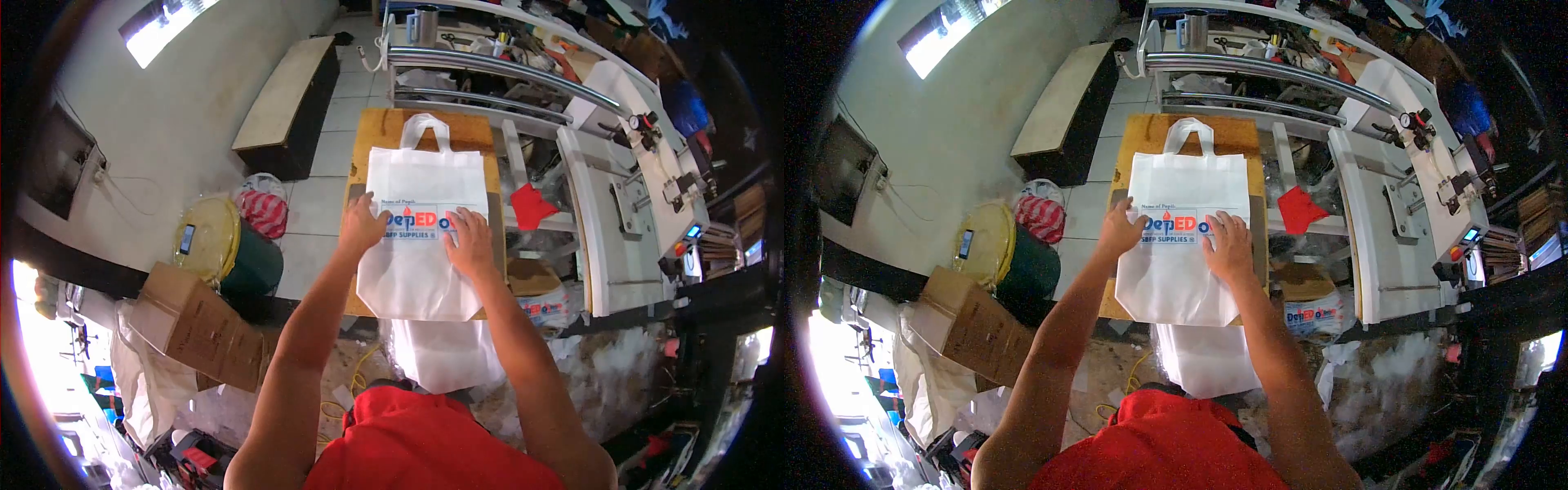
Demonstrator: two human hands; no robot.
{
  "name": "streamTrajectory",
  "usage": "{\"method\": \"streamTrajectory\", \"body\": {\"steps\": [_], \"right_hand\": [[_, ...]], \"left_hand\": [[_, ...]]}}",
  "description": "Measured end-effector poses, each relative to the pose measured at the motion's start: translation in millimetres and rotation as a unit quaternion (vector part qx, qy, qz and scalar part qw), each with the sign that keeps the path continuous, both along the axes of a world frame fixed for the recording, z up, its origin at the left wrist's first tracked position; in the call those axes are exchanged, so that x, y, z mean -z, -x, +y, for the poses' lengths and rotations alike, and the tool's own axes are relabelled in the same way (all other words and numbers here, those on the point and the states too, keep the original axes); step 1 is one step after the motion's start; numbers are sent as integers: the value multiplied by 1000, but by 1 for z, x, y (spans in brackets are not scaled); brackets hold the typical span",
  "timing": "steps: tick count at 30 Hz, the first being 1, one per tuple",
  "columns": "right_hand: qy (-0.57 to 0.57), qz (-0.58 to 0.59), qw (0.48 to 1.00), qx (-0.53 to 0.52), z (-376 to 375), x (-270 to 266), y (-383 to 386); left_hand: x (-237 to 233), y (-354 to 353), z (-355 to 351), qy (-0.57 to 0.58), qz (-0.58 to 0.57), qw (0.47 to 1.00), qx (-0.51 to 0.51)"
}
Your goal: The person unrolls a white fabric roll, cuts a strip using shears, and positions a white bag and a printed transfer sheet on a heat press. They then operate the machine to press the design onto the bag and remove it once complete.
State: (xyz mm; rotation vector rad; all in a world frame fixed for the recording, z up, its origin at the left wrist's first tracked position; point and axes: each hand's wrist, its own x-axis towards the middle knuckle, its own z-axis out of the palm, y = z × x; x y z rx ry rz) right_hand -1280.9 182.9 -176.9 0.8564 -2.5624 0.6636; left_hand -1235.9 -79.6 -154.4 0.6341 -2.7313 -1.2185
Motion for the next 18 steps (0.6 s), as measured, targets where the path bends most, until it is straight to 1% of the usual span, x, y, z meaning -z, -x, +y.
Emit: {"method": "streamTrajectory", "body": {"steps": [1, 2, 3, 5, 8, 10, 13, 18], "right_hand": [[2, -2, 1000, 0, 0, 1, 0], [-7, -5, 1000, 0, 0, 4, -1], [-15, -6, 1000, -1, -1, 4, -1], [-23, -14, 1000, 2, -1, 4, -3], [-37, -27, 999, 6, -2, 1, -8], [-41, -35, 999, 8, -2, 0, -8], [-58, -31, 998, 12, 0, 1, -13], [-61, -28, 997, 23, -3, -5, -11]], "left_hand": [[-1, -7, 5, 94, 101, 990, -8], [-6, -15, 12, 185, 200, 962, -15], [-8, -21, 20, 186, 198, 962, -14], [-9, -32, 35, 190, 192, 962, 49], [12, -33, 40, 210, 178, 958, 76], [22, -33, 40, 206, 177, 960, 71], [25, -38, 43, 215, 184, 957, 60], [23, -35, 41, 201, 188, 959, 59]]}}
